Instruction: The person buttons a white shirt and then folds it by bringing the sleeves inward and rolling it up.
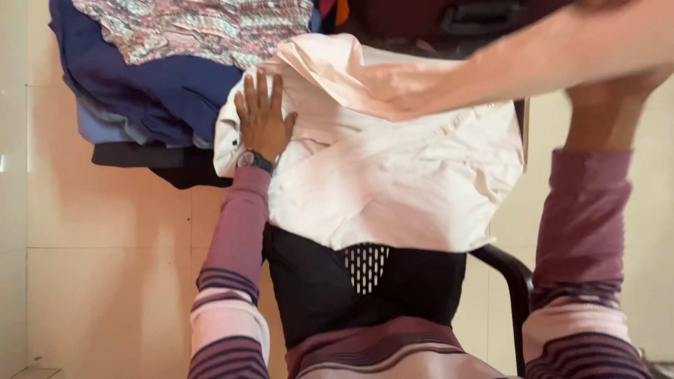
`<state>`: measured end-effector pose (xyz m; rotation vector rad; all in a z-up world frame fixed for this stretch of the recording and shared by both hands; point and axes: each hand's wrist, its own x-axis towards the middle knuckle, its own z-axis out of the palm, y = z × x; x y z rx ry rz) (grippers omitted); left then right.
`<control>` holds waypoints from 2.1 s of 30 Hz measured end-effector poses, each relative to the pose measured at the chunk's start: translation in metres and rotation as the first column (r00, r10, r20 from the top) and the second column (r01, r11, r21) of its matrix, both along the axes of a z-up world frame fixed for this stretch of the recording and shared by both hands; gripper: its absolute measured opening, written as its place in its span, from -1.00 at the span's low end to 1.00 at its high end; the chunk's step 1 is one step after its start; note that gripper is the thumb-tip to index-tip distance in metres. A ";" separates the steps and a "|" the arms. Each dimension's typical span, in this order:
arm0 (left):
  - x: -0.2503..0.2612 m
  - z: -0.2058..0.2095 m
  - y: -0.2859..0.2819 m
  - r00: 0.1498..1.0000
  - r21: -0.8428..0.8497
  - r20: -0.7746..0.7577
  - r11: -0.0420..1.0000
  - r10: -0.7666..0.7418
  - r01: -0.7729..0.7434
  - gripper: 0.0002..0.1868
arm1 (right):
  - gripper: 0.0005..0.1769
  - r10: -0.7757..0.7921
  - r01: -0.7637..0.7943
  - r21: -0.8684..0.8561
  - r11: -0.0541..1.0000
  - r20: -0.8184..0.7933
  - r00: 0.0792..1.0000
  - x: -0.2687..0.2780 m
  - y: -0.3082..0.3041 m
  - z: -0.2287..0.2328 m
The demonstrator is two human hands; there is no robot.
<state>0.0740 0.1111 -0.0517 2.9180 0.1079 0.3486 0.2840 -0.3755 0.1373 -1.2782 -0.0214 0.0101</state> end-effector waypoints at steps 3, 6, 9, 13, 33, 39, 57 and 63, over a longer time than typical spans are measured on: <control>-0.007 0.005 -0.002 0.998 0.007 0.069 1.000 -0.010 0.009 -0.10 | -0.67 -0.038 0.027 -0.073 0.997 -0.167 0.985 -0.066 -0.044 -0.044; 0.002 0.007 -0.008 0.989 -0.053 0.146 0.998 0.039 -0.031 -0.20 | -0.66 -0.038 -0.072 -0.300 0.951 -0.346 0.938 -0.122 -0.050 -0.090; 0.019 0.001 -0.008 0.969 -0.114 0.226 0.991 0.098 -0.073 -0.37 | -0.35 -0.182 -0.294 -0.719 0.630 -0.504 0.844 -0.148 -0.041 -0.115; 0.064 -0.008 0.007 0.923 0.086 0.384 0.995 0.014 -0.051 -0.29 | -0.14 -0.086 -0.388 -0.891 0.235 -0.417 0.905 -0.147 -0.042 -0.138; 0.117 0.009 0.100 0.984 -0.680 0.022 0.718 -0.177 0.145 -0.65 | -0.74 -0.055 -0.224 -0.408 0.885 -0.570 0.820 -0.138 -0.104 -0.135; 0.118 0.017 0.088 0.939 -0.731 -0.020 0.646 -0.342 0.219 -0.72 | -0.68 -0.071 -0.214 -0.864 0.455 -0.275 0.959 -0.141 -0.098 -0.148; 0.088 0.035 0.048 0.976 0.175 0.217 0.982 0.030 -0.069 -0.54 | -0.66 -0.138 -0.475 -0.859 0.188 -0.502 0.853 -0.144 -0.087 -0.134; 0.081 0.010 -0.008 0.974 0.280 0.040 0.938 -0.221 0.202 -0.26 | -0.74 -0.051 -0.244 -0.911 0.332 -0.275 0.960 -0.132 -0.101 -0.160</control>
